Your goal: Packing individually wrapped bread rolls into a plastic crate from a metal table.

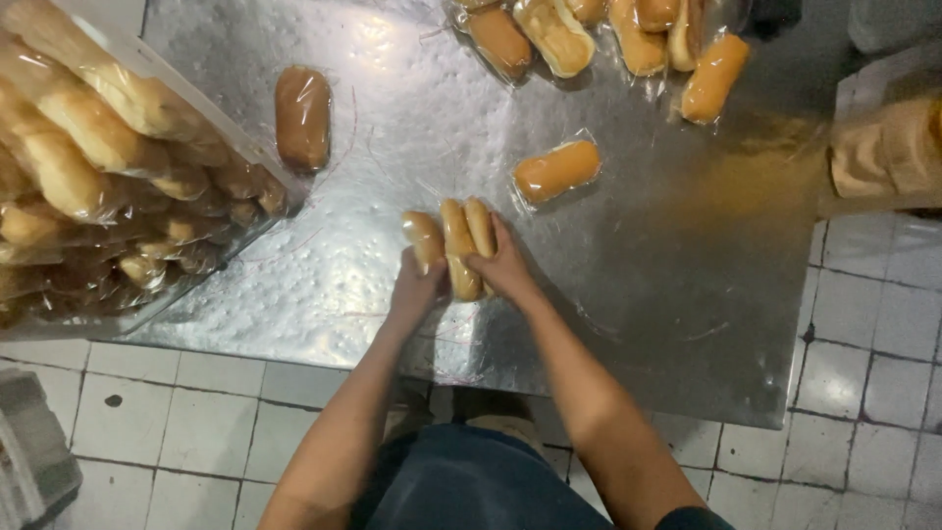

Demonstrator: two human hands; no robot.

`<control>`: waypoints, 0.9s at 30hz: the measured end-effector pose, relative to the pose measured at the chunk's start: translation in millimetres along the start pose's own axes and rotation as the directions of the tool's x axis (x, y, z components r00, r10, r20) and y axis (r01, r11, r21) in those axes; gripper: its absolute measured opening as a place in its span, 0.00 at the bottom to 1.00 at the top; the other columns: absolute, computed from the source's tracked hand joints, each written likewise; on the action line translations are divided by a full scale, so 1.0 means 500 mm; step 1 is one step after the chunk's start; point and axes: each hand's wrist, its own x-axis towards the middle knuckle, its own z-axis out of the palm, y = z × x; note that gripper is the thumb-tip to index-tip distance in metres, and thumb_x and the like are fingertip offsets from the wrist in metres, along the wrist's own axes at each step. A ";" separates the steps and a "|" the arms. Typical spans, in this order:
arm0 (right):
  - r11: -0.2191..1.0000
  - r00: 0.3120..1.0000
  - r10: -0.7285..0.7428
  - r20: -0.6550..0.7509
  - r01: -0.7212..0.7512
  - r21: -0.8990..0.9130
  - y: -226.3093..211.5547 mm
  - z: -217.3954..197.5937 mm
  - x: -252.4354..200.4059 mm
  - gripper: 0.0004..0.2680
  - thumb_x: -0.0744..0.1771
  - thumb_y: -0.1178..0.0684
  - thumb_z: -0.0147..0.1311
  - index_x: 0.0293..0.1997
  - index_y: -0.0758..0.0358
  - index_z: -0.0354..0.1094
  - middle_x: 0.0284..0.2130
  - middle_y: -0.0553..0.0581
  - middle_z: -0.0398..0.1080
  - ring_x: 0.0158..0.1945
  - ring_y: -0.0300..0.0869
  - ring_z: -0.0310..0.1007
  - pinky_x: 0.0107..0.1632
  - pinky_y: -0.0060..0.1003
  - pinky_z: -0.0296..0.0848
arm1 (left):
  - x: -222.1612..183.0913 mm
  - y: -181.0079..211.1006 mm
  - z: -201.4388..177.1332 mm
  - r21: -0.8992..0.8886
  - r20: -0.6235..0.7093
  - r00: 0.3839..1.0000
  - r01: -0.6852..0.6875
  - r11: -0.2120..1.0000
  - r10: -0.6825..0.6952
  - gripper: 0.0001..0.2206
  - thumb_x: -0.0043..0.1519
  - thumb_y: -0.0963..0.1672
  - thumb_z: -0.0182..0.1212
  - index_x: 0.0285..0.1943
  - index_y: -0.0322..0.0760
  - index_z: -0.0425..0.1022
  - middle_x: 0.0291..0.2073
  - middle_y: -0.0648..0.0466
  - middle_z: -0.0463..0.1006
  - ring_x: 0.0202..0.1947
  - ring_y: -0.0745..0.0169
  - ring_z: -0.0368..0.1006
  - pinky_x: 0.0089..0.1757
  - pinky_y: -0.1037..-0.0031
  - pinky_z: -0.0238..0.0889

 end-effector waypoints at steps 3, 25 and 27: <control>0.956 0.997 -0.044 0.059 0.025 0.293 0.004 0.018 -0.021 0.36 0.62 0.50 0.65 0.76 0.70 0.42 0.69 0.80 0.51 0.72 0.69 0.52 0.71 0.60 0.56 | -0.008 -0.011 -0.001 -0.037 0.086 0.996 0.000 0.999 0.003 0.29 0.66 0.57 0.51 0.72 0.44 0.57 0.60 0.31 0.72 0.61 0.29 0.69 0.54 0.46 0.70; 0.928 0.901 -0.208 0.380 0.304 -0.215 -0.848 0.306 -0.050 0.33 0.66 0.36 0.42 0.77 0.66 0.37 0.73 0.66 0.51 0.72 0.55 0.56 0.67 0.51 0.62 | -0.288 0.365 -0.682 0.159 -0.478 0.852 -0.155 0.975 0.214 0.31 0.67 0.51 0.55 0.71 0.27 0.52 0.31 0.55 0.73 0.26 0.63 0.71 0.26 0.67 0.63; 0.911 0.921 -0.214 0.326 0.308 -0.272 -0.849 0.333 -0.038 0.29 0.67 0.38 0.39 0.77 0.61 0.38 0.72 0.64 0.51 0.72 0.56 0.56 0.67 0.51 0.61 | -0.190 0.333 -0.712 0.378 -0.459 0.826 -0.154 0.913 0.329 0.26 0.69 0.52 0.55 0.64 0.24 0.59 0.43 0.43 0.72 0.41 0.46 0.69 0.40 0.57 0.63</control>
